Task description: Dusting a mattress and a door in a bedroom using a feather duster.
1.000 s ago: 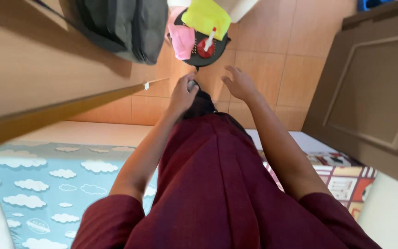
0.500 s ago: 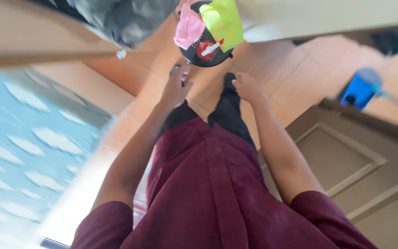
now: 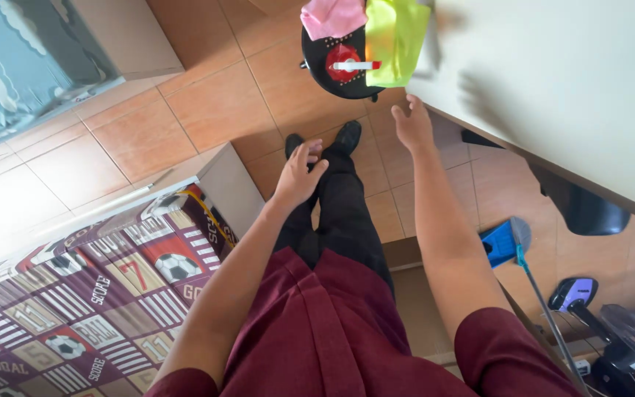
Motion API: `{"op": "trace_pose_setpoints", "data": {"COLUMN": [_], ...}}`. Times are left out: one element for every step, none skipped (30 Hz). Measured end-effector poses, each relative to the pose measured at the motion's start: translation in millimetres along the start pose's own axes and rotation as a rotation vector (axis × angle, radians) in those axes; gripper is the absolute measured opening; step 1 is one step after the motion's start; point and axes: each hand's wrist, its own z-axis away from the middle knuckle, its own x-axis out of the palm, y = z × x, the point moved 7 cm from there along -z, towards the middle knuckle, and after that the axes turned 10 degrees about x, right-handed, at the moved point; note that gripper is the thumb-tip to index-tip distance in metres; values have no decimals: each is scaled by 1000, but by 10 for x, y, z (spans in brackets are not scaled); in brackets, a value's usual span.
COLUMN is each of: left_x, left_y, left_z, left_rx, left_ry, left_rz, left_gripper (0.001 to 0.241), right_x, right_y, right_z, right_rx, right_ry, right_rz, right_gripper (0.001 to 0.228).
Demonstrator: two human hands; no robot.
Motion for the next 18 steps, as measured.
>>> {"op": "trace_pose_setpoints", "data": {"left_x": [2,29,57,42,27,-14,-38,-48,-53,-73,-93,-75,-4,58,121,186,252,307], "left_y": [-43,-97,-154,-177,-213,-240,-340,-450,-556,-564,-583,-598,-670,-746,-811,-786,-747,-690], "left_z": [9,67,124,179,240,242,348,391,433,456,494,538,603,625,652,636,625,642], "left_rx": [-2,-41,-79,-100,-144,-179,-192,-205,-217,-229,-264,-295,-304,-323,-343,-345,-338,-335], "left_ry": [-1,-30,-58,-53,-56,-51,-39,-21,-3,9,26,44,56,68,79,88,86,83], "left_rz": [-4,-8,-13,-12,-6,0,0,-9,-18,-13,-3,12,21,26,32,41,39,37], "left_gripper": [50,50,49,49,49,49,49,48,47,47,46,45,45,45,46,46,45,44], "right_x": [70,135,205,244,274,289,434,503,569,539,522,472,491,494,489,543,583,624], "right_y": [40,114,192,171,169,95,202,283,362,161,24,-93,-149,-195,-243,-169,-108,-45], "right_z": [-197,-349,-502,-495,-491,-549,-695,-907,-1119,-1083,-1044,-999,-1002,-1033,-1052,-1125,-1188,-1220], "right_rx": [1,12,22,27,68,101,96,67,39,34,120,204,197,251,305,298,275,254], "right_ry": [-3,4,11,-10,-22,-31,-47,-2,42,28,3,-18,-27,-46,-64,-65,-57,-51], "right_rz": [-3,-20,-37,-31,-92,-153,-148,-193,-238,-229,-231,-229,-216,-190,-163,-152,-139,-126], "right_gripper": [58,60,62,62,65,67,67,68,68,68,65,61,61,57,53,53,46,40]}}
